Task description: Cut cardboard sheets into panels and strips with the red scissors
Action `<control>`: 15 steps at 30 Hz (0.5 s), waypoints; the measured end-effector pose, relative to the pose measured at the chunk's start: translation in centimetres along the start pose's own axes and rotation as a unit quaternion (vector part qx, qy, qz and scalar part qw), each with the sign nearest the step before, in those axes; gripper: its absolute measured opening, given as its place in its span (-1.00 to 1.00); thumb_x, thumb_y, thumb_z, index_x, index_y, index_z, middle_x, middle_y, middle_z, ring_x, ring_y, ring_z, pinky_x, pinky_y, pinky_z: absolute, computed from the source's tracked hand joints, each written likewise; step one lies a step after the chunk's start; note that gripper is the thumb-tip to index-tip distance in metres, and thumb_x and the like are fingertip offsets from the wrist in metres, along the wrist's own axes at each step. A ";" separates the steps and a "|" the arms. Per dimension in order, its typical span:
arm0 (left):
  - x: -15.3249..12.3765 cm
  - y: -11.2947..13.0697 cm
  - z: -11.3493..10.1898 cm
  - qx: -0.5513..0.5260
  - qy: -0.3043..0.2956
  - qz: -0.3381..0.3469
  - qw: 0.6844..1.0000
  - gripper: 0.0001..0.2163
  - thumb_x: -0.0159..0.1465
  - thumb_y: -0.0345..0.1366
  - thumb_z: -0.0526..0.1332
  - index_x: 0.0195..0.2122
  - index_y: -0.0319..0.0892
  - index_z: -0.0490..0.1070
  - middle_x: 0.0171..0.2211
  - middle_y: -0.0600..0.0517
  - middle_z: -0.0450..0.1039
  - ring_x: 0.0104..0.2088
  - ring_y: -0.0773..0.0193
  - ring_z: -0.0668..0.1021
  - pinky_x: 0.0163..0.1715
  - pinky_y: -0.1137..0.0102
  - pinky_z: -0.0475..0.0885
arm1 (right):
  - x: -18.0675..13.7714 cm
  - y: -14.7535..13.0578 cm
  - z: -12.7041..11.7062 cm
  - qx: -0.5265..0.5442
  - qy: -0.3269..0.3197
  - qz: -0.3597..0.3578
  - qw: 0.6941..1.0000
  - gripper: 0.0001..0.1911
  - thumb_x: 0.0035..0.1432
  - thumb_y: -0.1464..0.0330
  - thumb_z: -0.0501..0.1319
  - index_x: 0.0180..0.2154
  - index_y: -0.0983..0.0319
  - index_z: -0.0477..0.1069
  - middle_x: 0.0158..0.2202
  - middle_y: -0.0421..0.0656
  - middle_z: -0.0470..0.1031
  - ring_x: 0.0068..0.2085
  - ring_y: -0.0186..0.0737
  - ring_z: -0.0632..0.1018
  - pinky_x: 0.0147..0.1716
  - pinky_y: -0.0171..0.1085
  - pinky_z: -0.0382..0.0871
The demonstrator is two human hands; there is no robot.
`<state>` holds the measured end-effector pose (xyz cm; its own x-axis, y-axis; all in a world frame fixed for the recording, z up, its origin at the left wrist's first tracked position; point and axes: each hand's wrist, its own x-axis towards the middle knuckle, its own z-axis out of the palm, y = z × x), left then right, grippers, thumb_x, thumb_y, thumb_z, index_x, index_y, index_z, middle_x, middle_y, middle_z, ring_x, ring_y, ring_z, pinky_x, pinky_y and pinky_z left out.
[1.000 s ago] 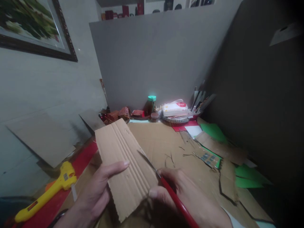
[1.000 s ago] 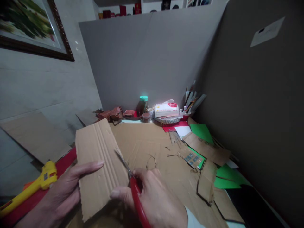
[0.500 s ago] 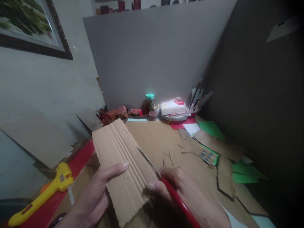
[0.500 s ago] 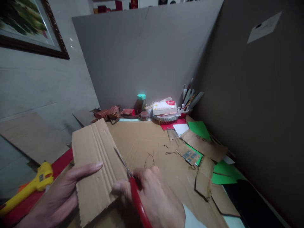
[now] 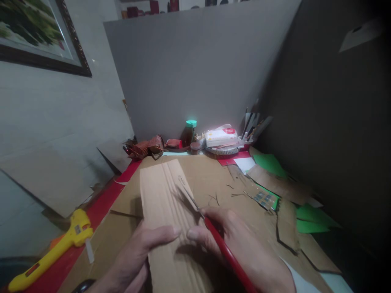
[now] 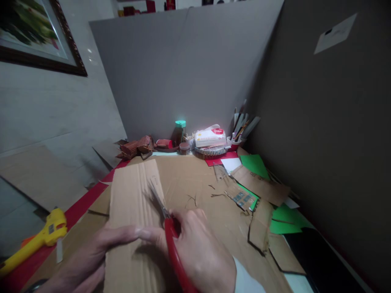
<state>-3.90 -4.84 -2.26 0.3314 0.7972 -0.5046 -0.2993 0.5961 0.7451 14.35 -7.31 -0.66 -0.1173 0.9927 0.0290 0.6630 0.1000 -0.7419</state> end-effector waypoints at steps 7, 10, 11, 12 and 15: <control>-0.1 1.9 -0.5 -0.089 0.028 0.068 0.993 -0.45 0.07 -0.43 0.34 0.12 -0.37 0.32 -0.19 -0.27 0.60 -0.13 -0.18 0.59 -0.11 0.03 0.49 | 0.5 0.4 -1.5 0.152 0.006 0.003 0.988 -0.55 0.22 -0.04 0.07 -0.14 0.21 0.34 -0.44 -0.20 0.44 -0.44 -0.25 0.44 -0.46 -0.32 0.29; -0.3 2.6 -0.6 -0.124 0.048 0.036 0.990 -0.52 0.10 -0.42 0.30 0.07 -0.43 0.35 -0.29 -0.27 0.61 -0.17 -0.21 0.61 -0.15 -0.02 0.51 | 0.4 0.7 -1.4 0.144 -0.014 0.017 0.989 -0.41 0.12 -0.04 0.16 0.00 0.26 0.32 -0.39 -0.12 0.50 -0.34 -0.11 0.51 -0.34 -0.22 0.39; -0.4 2.8 -0.7 -0.136 0.057 0.030 0.989 -0.54 0.10 -0.43 0.28 0.06 -0.44 0.36 -0.30 -0.27 0.62 -0.19 -0.22 0.61 -0.17 -0.03 0.52 | 0.3 0.7 -1.4 0.138 -0.012 0.014 0.990 -0.42 0.11 -0.03 0.16 0.01 0.25 0.34 -0.32 -0.09 0.52 -0.27 -0.07 0.53 -0.26 -0.18 0.41; -0.4 2.9 -0.8 -0.144 0.069 0.032 0.987 -0.55 0.10 -0.43 0.27 0.05 -0.44 0.37 -0.30 -0.27 0.62 -0.20 -0.22 0.61 -0.19 -0.05 0.52 | 0.2 0.6 -1.5 0.134 -0.004 0.009 0.991 -0.45 0.12 -0.01 0.14 0.00 0.22 0.37 -0.25 -0.07 0.53 -0.18 -0.04 0.52 -0.18 -0.15 0.40; -0.2 3.4 -1.2 -0.146 0.102 0.074 0.981 -0.56 0.09 -0.45 0.27 0.03 -0.45 0.38 -0.26 -0.30 0.61 -0.19 -0.23 0.61 -0.18 -0.04 0.53 | -0.3 0.0 -1.7 0.142 -0.010 0.018 0.990 -0.53 0.15 0.01 0.14 -0.01 0.14 0.41 -0.12 -0.09 0.53 -0.06 -0.04 0.50 -0.06 -0.14 0.37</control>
<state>-6.10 -2.87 -0.12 0.0879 0.8624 -0.4986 -0.5838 0.4502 0.6757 15.64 -7.49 0.41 -0.1143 0.9934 -0.0125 0.4327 0.0384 -0.9007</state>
